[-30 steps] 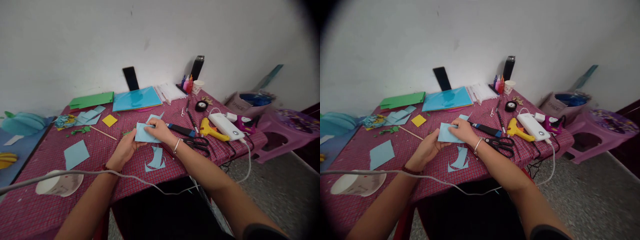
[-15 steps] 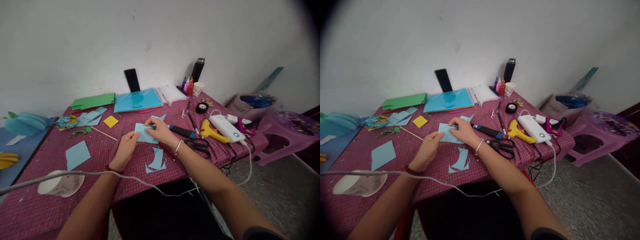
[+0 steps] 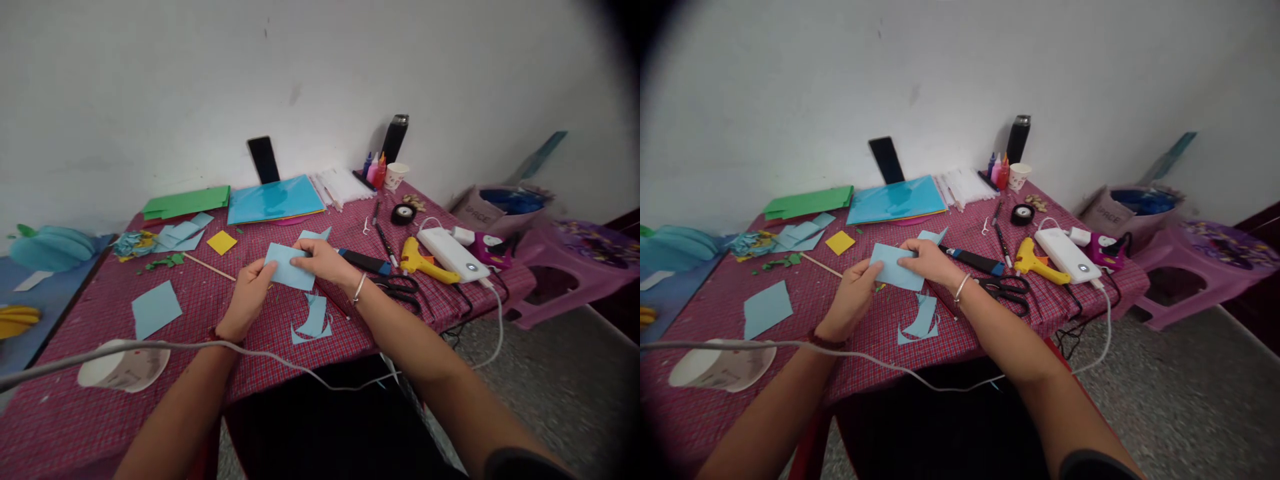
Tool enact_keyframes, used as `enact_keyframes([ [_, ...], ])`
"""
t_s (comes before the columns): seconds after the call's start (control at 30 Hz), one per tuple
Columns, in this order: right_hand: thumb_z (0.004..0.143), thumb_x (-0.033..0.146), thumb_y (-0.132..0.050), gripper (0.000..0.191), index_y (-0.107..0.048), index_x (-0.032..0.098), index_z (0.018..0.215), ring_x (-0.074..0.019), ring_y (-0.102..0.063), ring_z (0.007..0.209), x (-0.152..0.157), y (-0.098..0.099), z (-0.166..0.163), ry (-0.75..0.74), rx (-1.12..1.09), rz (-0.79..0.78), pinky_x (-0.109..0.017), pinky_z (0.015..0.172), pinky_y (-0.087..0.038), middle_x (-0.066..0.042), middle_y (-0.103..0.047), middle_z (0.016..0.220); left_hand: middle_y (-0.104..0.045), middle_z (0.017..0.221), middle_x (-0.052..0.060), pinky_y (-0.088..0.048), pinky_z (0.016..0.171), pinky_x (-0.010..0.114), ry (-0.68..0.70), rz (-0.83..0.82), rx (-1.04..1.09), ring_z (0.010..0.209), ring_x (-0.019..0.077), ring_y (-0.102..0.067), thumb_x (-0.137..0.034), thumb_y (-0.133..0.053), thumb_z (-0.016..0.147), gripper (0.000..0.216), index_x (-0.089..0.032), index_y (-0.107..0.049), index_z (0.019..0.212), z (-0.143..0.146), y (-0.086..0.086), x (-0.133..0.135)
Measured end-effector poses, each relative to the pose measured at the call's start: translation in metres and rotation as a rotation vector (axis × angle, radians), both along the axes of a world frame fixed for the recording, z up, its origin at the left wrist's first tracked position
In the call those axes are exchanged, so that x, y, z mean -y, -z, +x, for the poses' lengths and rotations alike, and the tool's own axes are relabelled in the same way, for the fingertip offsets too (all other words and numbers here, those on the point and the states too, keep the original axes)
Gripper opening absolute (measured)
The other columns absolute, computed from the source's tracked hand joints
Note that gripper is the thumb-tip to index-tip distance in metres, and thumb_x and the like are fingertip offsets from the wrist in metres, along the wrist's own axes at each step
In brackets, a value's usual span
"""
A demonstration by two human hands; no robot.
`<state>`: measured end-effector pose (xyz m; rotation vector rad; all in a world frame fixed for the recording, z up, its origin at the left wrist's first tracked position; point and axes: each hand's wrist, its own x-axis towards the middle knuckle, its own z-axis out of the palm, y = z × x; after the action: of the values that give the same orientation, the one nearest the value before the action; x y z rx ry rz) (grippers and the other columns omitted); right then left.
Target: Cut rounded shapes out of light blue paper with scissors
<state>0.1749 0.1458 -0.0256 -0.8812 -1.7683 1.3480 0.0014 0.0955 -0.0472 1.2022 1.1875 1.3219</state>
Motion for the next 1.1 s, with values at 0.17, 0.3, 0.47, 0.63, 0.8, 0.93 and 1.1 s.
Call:
enact_keyframes([
  [0.17, 0.069, 0.022, -0.063, 0.020, -0.057, 0.017, 0.088, -0.0116, -0.051, 0.064, 0.000, 0.002, -0.003, -0.024, -0.110, -0.029, -0.023, 0.057, -0.041, 0.002, -0.057, 0.075, -0.067, 0.068, 0.002, -0.044, 0.056, 0.023, -0.017, -0.078, 0.240, 0.056, 0.0116, -0.056, -0.033, -0.071, 0.070, 0.024, -0.012, -0.069, 0.081, 0.005, -0.002, -0.001],
  [0.3, 0.071, 0.021, -0.063, 0.026, -0.054, 0.019, 0.095, -0.0140, -0.054, 0.080, -0.003, 0.000, -0.005, 0.274, -0.288, 0.182, -0.027, 0.073, -0.044, -0.001, -0.057, 0.087, -0.071, 0.074, 0.004, -0.047, 0.059, 0.023, -0.086, -0.093, 0.331, 0.063, 0.0138, -0.063, -0.032, -0.074, 0.067, 0.025, -0.012, -0.069, 0.081, 0.007, -0.006, -0.002],
  [0.47, 0.082, 0.030, -0.056, 0.014, -0.055, 0.018, 0.077, -0.0133, -0.050, 0.067, 0.001, -0.005, -0.003, 0.449, -0.208, 0.295, -0.027, 0.064, -0.041, 0.001, -0.055, 0.071, -0.073, 0.084, 0.007, -0.051, 0.070, 0.029, -0.159, -0.061, 0.391, 0.077, 0.0184, -0.067, -0.035, -0.074, 0.068, 0.029, -0.012, -0.069, 0.087, 0.006, -0.004, -0.004],
  [0.63, 0.080, 0.036, -0.061, 0.017, -0.061, 0.018, 0.079, -0.0187, -0.052, 0.090, 0.005, 0.001, -0.006, 0.366, 0.033, 0.370, -0.029, 0.072, -0.042, -0.005, -0.056, 0.089, -0.072, 0.081, 0.007, -0.052, 0.073, 0.030, -0.163, 0.001, 0.321, 0.080, 0.0195, -0.067, -0.037, -0.071, 0.071, 0.029, -0.012, -0.069, 0.086, 0.005, -0.002, -0.002],
  [0.8, 0.074, 0.037, -0.064, 0.019, -0.058, 0.019, 0.070, -0.0200, -0.050, 0.096, 0.000, 0.012, -0.012, 0.296, -0.036, 0.238, -0.028, 0.073, -0.041, -0.003, -0.055, 0.084, -0.072, 0.081, 0.007, -0.052, 0.074, 0.031, -0.146, 0.012, 0.308, 0.082, 0.0205, -0.067, -0.037, -0.071, 0.072, 0.029, -0.012, -0.070, 0.086, 0.008, -0.004, 0.000],
  [0.93, 0.074, 0.038, -0.061, 0.026, -0.050, 0.019, 0.060, -0.0120, -0.042, 0.059, -0.002, 0.016, -0.016, 0.241, -0.139, 0.044, -0.025, 0.057, -0.035, 0.004, -0.044, 0.060, -0.073, 0.085, 0.009, -0.053, 0.076, 0.033, -0.113, -0.002, 0.353, 0.086, 0.0220, -0.067, -0.038, -0.072, 0.071, 0.032, -0.012, -0.069, 0.089, 0.009, -0.004, 0.000],
  [1.1, 0.073, 0.037, -0.060, 0.026, -0.048, 0.019, 0.059, -0.0105, -0.038, 0.056, -0.001, 0.015, -0.017, 0.285, -0.132, 0.061, -0.023, 0.053, -0.031, 0.005, -0.042, 0.057, -0.073, 0.092, 0.011, -0.053, 0.080, 0.035, -0.087, -0.011, 0.406, 0.093, 0.0229, -0.066, -0.039, -0.071, 0.073, 0.032, -0.011, -0.068, 0.089, 0.010, -0.001, -0.002],
])
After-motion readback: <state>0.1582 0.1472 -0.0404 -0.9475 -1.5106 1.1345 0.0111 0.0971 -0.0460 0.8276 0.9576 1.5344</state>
